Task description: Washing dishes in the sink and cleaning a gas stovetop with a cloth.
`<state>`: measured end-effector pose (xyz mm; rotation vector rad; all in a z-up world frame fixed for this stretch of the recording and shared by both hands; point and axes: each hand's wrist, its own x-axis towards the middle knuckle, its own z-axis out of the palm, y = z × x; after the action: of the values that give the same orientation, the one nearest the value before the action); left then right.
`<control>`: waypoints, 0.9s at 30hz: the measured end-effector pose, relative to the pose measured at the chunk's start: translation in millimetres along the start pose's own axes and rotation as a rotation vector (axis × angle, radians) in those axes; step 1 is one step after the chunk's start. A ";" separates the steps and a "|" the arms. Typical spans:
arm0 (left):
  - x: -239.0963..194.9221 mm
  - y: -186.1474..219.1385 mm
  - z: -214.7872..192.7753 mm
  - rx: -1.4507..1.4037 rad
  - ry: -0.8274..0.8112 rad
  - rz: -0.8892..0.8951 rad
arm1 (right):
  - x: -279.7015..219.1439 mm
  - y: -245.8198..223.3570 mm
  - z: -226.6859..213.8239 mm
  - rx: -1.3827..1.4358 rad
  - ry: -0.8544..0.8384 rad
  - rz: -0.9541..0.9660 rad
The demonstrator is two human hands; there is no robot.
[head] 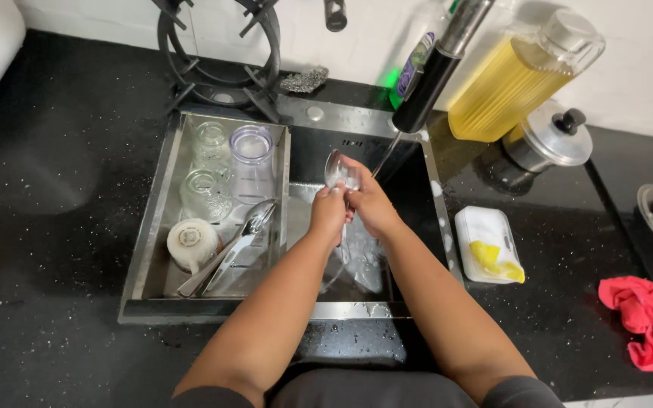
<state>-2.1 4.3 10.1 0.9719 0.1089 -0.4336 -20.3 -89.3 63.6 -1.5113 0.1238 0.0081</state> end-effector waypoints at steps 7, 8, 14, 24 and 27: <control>4.2 -12.8 -1.3 0.074 -0.057 -0.067 | 4.5 46.2 -30.7 0.219 0.050 -0.051; 6.9 -16.5 -2.5 0.079 -0.056 -0.065 | 3.0 46.8 -32.0 0.224 0.049 -0.053; 0.6 -19.5 1.6 0.070 -0.078 -0.168 | 12.3 70.3 -50.0 0.200 0.044 -0.074; 11.8 -21.7 -17.7 -0.011 -0.097 -0.347 | 9.7 59.2 -37.8 -0.100 0.065 -0.081; 22.3 -32.3 -27.5 0.008 -0.167 -0.372 | 9.2 63.3 -41.1 -0.147 0.067 -0.188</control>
<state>7.9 4.3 -36.7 0.9206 0.1373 -0.8555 -19.5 -127.1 -2.4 -1.6653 0.0343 -0.1876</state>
